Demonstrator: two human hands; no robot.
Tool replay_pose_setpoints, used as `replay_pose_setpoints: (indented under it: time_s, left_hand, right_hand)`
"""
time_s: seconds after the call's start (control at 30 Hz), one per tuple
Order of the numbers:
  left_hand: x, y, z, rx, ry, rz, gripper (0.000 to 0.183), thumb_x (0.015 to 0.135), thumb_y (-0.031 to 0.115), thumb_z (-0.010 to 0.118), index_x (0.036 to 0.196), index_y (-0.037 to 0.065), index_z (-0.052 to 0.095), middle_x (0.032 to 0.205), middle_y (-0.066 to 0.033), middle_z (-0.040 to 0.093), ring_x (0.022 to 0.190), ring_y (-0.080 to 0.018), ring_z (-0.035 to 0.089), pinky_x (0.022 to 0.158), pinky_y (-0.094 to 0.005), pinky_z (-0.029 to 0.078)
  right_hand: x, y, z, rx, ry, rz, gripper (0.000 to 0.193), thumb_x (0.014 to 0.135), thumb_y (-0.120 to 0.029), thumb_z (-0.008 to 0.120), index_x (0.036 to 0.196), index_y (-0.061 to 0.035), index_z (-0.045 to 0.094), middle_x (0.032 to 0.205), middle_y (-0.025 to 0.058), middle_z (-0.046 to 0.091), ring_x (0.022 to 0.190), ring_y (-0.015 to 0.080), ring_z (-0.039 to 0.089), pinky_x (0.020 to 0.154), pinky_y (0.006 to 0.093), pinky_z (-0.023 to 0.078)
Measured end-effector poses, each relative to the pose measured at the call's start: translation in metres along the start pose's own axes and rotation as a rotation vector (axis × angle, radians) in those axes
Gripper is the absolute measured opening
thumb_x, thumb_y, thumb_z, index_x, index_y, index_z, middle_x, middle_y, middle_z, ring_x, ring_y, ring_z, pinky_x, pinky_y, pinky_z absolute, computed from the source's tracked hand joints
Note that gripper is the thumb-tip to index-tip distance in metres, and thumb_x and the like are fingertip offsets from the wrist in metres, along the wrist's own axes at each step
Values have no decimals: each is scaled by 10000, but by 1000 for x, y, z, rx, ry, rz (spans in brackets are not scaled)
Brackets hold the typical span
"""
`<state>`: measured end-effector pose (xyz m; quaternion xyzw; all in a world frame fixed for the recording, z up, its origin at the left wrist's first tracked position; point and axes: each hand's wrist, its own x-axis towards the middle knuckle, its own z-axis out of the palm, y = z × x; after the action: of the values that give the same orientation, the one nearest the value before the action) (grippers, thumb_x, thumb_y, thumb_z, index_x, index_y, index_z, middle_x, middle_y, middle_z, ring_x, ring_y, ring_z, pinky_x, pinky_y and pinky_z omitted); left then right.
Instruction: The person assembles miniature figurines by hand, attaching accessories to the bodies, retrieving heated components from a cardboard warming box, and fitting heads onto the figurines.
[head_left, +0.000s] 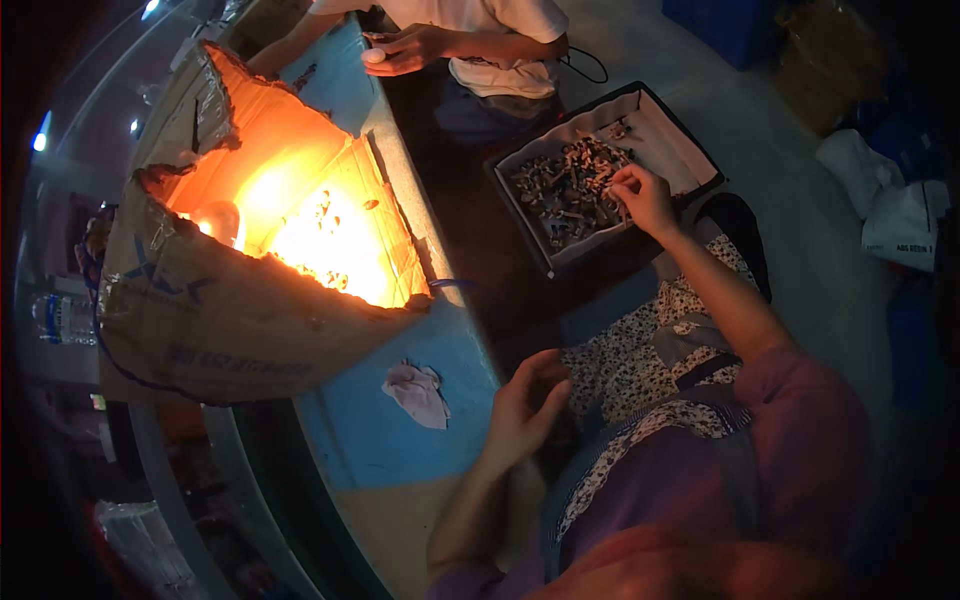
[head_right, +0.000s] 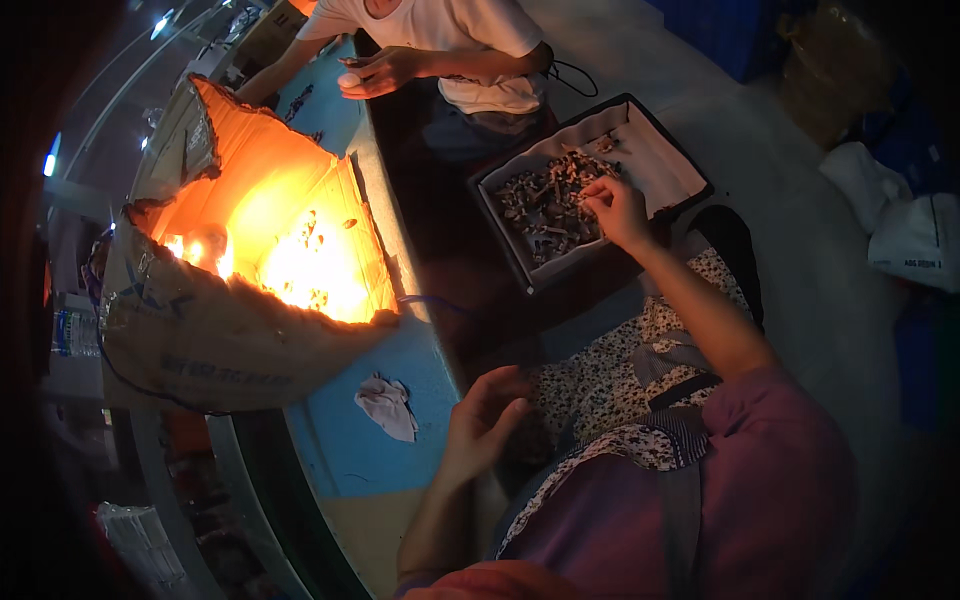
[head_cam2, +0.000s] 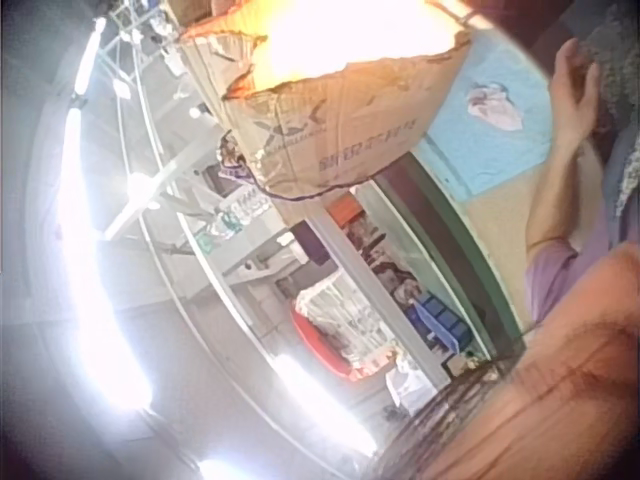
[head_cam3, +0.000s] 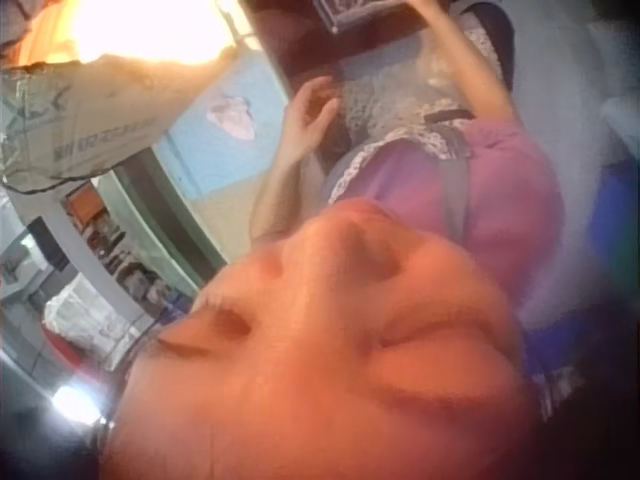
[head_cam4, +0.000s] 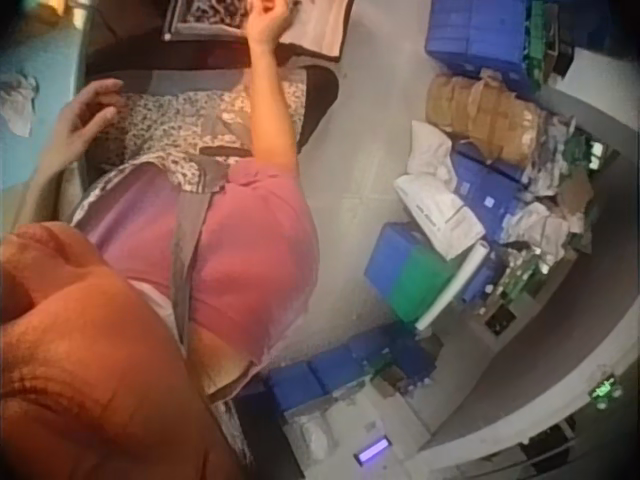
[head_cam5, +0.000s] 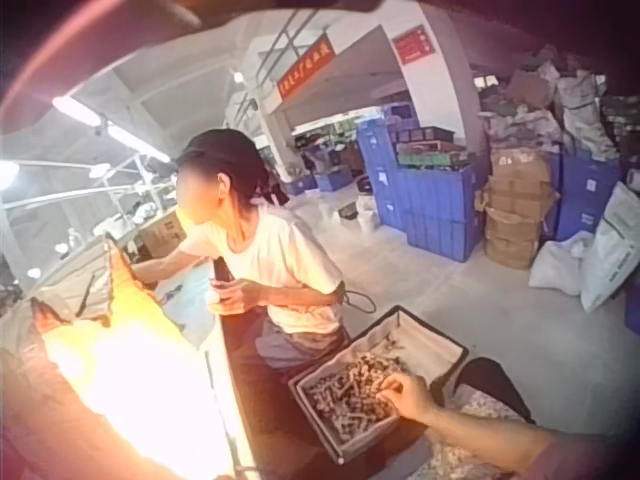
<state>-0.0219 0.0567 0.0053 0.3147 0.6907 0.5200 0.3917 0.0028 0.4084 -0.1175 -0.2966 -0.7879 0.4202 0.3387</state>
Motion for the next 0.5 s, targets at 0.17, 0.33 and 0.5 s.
replay_pose_setpoints:
  time_s: [0.17,0.33,0.5]
  left_hand:
    - [0,0,1,165,21,25,458,884,123,642,1288,22,450,1067,-123,641,969,-179,628,828,-290,504]
    - [2,6,7,123,-71,22,491,883,102,635,1317,37,416,1084,-144,641,976,-204,636,795,-304,520]
    - [-5,0,2,169,2,65,354,874,96,643,1189,33,493,1000,-134,646,907,-198,644,745,-298,520]
  right_hand:
    - [20,66,37,-114,70,96,168,749,-80,722,874,-47,616,741,89,660,697,239,646,651,351,496]
    - [18,119,41,66,59,137,164,767,-55,706,890,-44,597,732,82,643,680,211,627,622,332,482]
    - [-22,67,67,-25,-61,13,135,787,-61,692,846,-33,574,679,75,605,612,184,599,573,315,465]
